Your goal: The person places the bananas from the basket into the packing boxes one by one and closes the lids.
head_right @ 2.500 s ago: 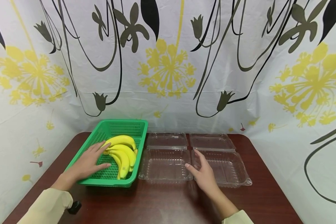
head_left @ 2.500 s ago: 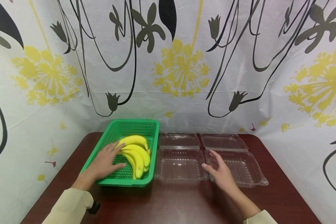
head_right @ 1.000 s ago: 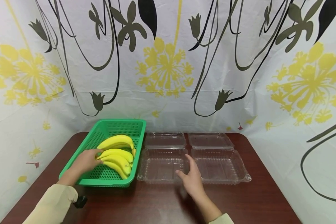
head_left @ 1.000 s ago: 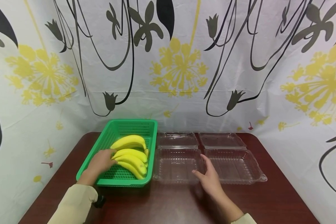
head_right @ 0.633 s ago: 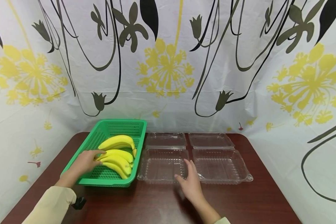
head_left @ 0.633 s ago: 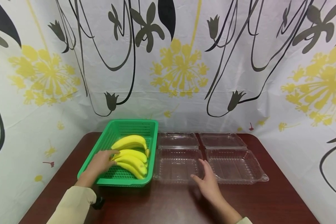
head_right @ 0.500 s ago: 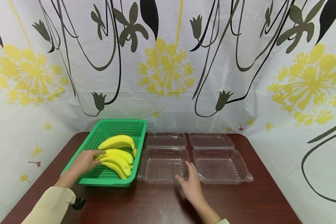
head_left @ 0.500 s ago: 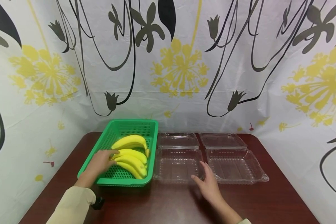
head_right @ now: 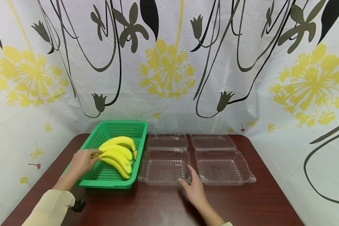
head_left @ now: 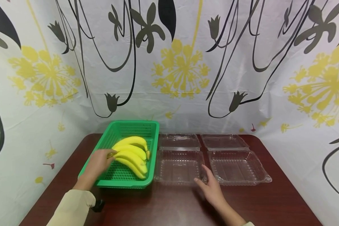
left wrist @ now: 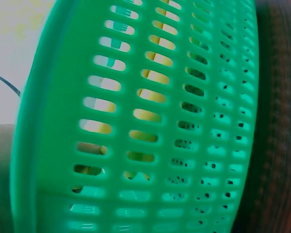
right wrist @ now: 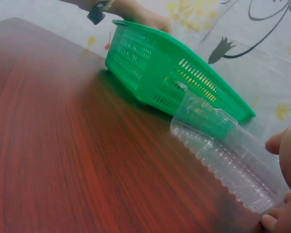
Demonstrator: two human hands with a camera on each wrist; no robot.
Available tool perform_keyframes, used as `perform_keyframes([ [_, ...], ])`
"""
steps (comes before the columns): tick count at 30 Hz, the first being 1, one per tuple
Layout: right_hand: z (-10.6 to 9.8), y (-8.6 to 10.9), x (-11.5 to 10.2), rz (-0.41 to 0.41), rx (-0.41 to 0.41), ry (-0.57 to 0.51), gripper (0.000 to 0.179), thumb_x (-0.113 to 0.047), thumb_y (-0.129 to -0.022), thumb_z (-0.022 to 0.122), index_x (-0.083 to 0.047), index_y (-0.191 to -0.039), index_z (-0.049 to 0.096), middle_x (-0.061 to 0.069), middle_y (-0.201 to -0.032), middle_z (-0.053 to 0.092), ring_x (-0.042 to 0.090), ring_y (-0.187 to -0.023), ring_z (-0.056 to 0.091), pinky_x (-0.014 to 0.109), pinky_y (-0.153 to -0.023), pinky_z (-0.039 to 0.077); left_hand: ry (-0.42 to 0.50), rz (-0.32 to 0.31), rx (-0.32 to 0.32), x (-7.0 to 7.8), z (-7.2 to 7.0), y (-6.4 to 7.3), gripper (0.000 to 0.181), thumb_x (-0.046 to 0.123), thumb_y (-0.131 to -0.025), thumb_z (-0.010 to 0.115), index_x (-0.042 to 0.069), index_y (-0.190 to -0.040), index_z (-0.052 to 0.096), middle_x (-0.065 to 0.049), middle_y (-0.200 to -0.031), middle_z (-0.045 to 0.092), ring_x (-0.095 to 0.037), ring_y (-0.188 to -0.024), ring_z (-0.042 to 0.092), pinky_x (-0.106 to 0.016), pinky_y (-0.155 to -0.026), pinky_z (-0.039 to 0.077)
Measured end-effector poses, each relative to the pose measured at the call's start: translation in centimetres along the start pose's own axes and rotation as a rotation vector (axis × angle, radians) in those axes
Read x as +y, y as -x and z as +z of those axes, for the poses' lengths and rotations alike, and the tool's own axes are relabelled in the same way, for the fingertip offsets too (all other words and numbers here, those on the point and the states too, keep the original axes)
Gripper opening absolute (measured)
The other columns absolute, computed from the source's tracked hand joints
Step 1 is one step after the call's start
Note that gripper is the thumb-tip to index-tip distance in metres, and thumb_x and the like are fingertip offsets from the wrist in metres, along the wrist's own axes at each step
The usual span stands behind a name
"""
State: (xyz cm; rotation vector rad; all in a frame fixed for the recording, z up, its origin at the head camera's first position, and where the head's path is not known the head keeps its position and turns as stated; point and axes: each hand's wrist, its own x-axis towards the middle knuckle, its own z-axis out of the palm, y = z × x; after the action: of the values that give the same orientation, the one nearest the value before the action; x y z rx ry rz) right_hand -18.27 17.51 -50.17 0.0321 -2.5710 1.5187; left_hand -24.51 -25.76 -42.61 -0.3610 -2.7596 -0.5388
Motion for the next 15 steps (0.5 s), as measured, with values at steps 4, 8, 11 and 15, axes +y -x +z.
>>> perform_keyframes([
  [4,-0.1,0.0,0.1,0.031,-0.015,-0.032,0.069,-0.021,-0.088,0.072,-0.011,-0.147,0.038,0.022,-0.132,0.049,0.006,-0.043,0.030,0.026,-0.043,0.034,-0.010,-0.007,0.084,0.3,-0.4,-0.3,0.025,0.009,-0.082,0.078,0.004,-0.107,0.074,-0.016,-0.097,0.071,-0.036,-0.082,0.065,-0.049,-0.066,0.053],
  [8,0.0,0.0,0.3,0.046,-0.016,-0.040,0.070,-0.020,-0.087,0.073,-0.013,-0.148,0.038,0.021,-0.133,0.049,0.006,-0.044,0.032,0.024,-0.041,0.033,-0.009,-0.032,0.145,0.6,-0.8,-0.6,0.025,0.011,-0.084,0.076,0.005,-0.108,0.073,-0.017,-0.097,0.071,-0.036,-0.082,0.064,-0.052,-0.069,0.051],
  [11,0.0,0.1,0.4,0.073,-0.019,-0.054,0.071,-0.020,-0.087,0.072,-0.016,-0.148,0.037,0.019,-0.136,0.047,0.007,-0.047,0.033,0.025,-0.044,0.035,-0.005,-0.061,0.186,1.0,-1.0,-0.7,0.025,0.011,-0.085,0.075,0.005,-0.109,0.073,-0.018,-0.096,0.071,-0.037,-0.080,0.062,-0.055,-0.071,0.049],
  [15,0.1,0.1,0.5,0.086,-0.017,-0.088,0.070,-0.021,-0.088,0.072,-0.016,-0.148,0.036,0.019,-0.143,0.043,0.012,-0.056,0.036,0.029,-0.053,0.037,0.022,-0.086,0.234,1.8,-1.3,-1.2,0.024,0.010,-0.085,0.075,0.004,-0.109,0.073,-0.018,-0.092,0.071,-0.037,-0.076,0.060,-0.054,-0.067,0.047],
])
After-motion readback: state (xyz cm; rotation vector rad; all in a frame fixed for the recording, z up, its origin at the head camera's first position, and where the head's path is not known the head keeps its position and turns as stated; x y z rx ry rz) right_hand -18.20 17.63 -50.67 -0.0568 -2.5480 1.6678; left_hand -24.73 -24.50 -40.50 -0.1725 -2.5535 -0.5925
